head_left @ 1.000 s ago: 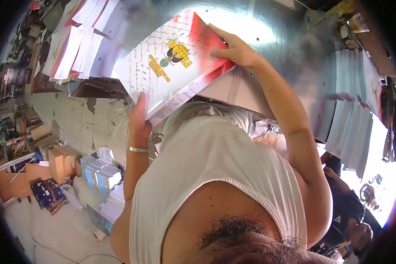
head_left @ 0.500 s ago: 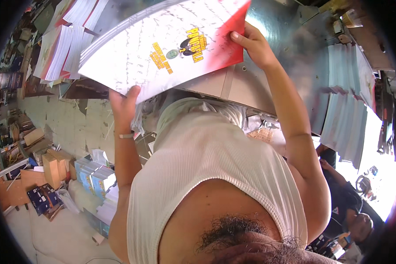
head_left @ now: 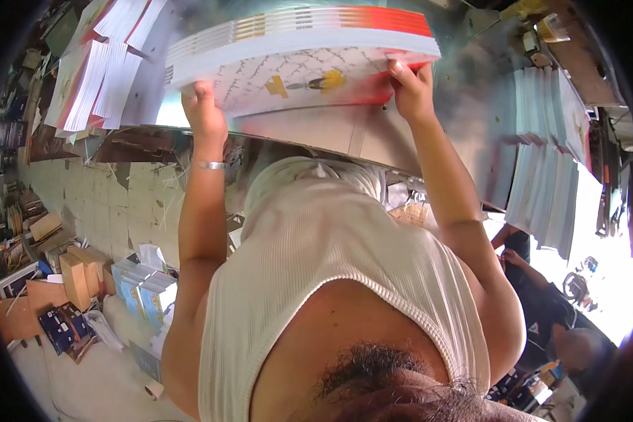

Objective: The person trims stacks of printed booklets by aligning them inside a paper cutting machine, operating the cutting blade, clearing away scrap paper strips, and rotating and restacking the trimmed booklets.

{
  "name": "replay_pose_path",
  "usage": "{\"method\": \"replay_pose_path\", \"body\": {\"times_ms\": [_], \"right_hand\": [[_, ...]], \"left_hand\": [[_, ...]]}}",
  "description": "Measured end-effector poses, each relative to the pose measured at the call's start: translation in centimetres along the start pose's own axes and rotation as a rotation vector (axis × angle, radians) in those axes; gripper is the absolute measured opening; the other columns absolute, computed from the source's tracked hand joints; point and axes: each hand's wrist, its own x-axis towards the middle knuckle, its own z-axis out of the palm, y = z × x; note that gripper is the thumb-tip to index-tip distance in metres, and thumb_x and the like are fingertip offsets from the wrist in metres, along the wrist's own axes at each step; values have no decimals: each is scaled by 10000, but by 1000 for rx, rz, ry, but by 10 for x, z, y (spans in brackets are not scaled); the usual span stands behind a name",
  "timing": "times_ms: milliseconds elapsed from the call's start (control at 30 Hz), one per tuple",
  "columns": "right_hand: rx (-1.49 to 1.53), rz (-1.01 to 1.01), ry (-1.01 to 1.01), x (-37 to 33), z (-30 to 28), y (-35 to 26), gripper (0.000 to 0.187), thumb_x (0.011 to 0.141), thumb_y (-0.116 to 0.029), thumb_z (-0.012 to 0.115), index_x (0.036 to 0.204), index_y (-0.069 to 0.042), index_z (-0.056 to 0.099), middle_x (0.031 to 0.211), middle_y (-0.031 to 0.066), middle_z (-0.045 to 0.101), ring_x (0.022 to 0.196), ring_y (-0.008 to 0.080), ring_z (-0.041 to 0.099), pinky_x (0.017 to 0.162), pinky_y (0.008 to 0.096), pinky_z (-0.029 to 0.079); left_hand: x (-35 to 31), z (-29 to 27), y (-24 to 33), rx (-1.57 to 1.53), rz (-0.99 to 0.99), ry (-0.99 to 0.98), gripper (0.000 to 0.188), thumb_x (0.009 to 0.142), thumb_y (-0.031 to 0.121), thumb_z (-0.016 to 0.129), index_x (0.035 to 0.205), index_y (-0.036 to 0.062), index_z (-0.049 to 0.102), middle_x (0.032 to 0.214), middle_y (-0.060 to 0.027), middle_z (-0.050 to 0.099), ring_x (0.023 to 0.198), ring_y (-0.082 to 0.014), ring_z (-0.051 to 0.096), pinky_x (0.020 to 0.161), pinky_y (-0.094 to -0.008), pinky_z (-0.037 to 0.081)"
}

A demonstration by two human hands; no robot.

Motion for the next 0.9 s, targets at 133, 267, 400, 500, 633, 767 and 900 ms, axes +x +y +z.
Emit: {"method": "replay_pose_path", "body": {"times_ms": [133, 267, 400, 500, 633, 767, 900], "right_hand": [[68, -110, 58, -13, 0, 3, 597, 820, -230, 796, 1318, -65, 512, 1179, 37, 613, 1058, 145, 580, 883, 291, 461], [27, -117, 31, -23, -4, 21, 607, 824, -138, 809, 1325, -20, 486, 1205, 65, 625, 1101, 210, 610, 967, 350, 487], [-419, 269, -123, -30, -23, 29, 495, 788, 109, 771, 1226, -2, 570, 1016, 114, 711, 859, 193, 703, 754, 299, 594], [-326, 319, -107, -30, -19, 30, 372, 799, 151, 727, 1133, 9, 645, 1024, 111, 719, 962, 222, 715, 861, 357, 609], [-275, 263, -64, -33, -19, 25, 390, 799, 143, 736, 1145, -10, 644, 1096, 95, 703, 998, 221, 697, 884, 369, 607], [-362, 192, -121, -36, -21, 24, 381, 803, 133, 740, 1142, -8, 639, 1098, 94, 702, 982, 214, 695, 888, 371, 605], [-238, 230, -123, -31, -30, 36, 383, 821, 130, 728, 1166, -1, 626, 1120, 98, 690, 999, 219, 688, 881, 365, 604]], "left_hand": [[9, 0, 9, -93, -9, 69, 649, 981, 482, 601, 1360, -31, 481, 1310, -110, 548, 1211, -203, 505, 1049, -379, 395], [-2, -23, -3, -27, -49, -81, 539, 940, 342, 708, 1299, -28, 551, 1238, -99, 613, 1154, -203, 563, 1015, -355, 438], [-3, -18, 16, 372, -267, -423, 567, 810, 167, 844, 1280, -20, 589, 1205, -97, 666, 1116, -201, 616, 978, -358, 485], [-3, -17, 17, 531, -208, -466, 518, 785, 137, 864, 1226, -8, 636, 1148, -85, 696, 1076, -178, 637, 947, -339, 503], [-5, -13, 27, 600, -156, -495, 534, 763, 185, 880, 1200, -14, 646, 1140, -110, 704, 1058, -221, 645, 962, -354, 490], [-2, -10, 34, 550, -200, -486, 536, 754, 188, 886, 1196, -6, 652, 1157, -111, 700, 1049, -222, 646, 962, -364, 490], [-5, -11, 11, 453, -180, -392, 562, 764, 217, 890, 1205, -21, 637, 1164, -92, 683, 1051, -210, 632, 965, -353, 489]]}}
